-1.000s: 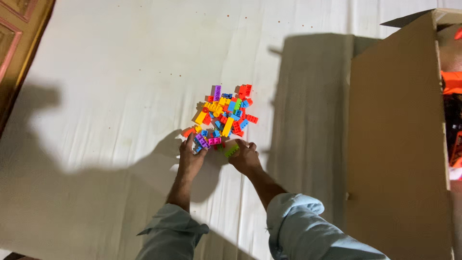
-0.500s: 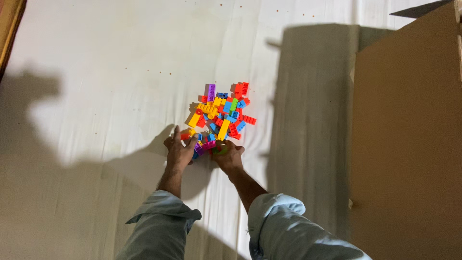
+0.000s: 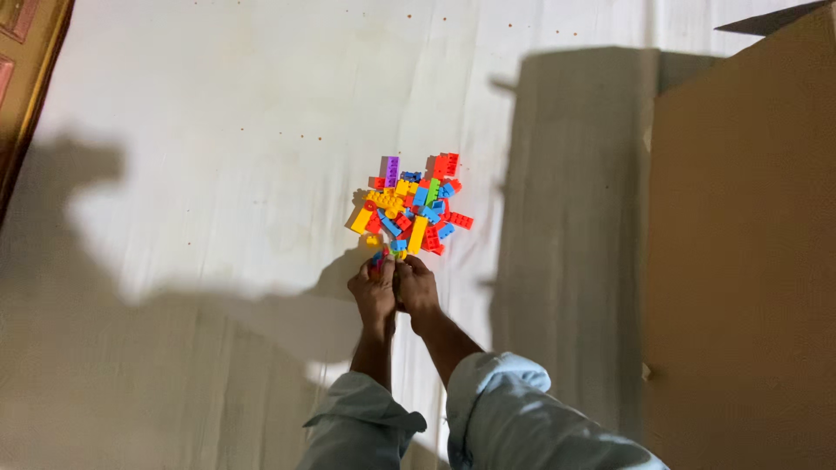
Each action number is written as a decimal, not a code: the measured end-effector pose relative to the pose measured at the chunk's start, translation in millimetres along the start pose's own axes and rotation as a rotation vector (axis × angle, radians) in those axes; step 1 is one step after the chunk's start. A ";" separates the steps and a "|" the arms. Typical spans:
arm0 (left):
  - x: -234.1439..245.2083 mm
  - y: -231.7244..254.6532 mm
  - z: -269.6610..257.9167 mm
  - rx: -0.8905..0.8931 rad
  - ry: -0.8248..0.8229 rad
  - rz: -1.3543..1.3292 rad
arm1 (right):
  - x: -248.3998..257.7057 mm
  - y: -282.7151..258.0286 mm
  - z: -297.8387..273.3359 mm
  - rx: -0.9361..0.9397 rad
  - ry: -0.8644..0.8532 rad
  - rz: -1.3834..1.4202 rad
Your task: The person picks up plastic building blocks from a bed and places them into a cardboard box containing plush toys and a toy gun.
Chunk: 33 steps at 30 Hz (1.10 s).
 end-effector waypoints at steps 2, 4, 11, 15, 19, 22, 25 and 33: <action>-1.2 18.5 -28.7 0.050 -0.018 -0.398 | 4.4 -0.6 -17.5 0.082 0.003 0.007; -0.5 42.1 -52.6 0.107 -0.003 -0.674 | 6.7 -9.7 -35.0 0.130 0.008 -0.005; 11.2 103.5 -100.8 0.389 0.173 -0.826 | 19.4 -49.8 -104.4 0.226 -0.081 0.038; 3.8 133.7 -115.8 0.431 0.126 -1.090 | 33.9 -70.1 -128.4 0.197 -0.167 0.130; -1.5 161.4 -130.4 0.493 0.056 -1.271 | 44.8 -99.8 -165.8 0.262 -0.205 0.150; 0.4 185.5 -144.3 0.472 0.012 -1.365 | 60.7 -117.2 -197.6 0.257 -0.196 0.215; 0.2 214.4 -160.9 0.425 -0.132 -1.454 | 73.1 -132.4 -225.7 0.283 -0.209 0.345; -9.0 293.9 -212.2 0.345 -0.298 -1.506 | 120.5 -188.9 -309.2 0.530 -0.355 0.526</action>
Point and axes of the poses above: each hand's wrist, its own z-axis towards the middle knuckle, its own x-axis out of the back of the hand, y = z × x, the point moved 8 cm from there along z, towards the middle knuckle, and after that the axes turned 10 degrees about -z, right-handed, at the moved point
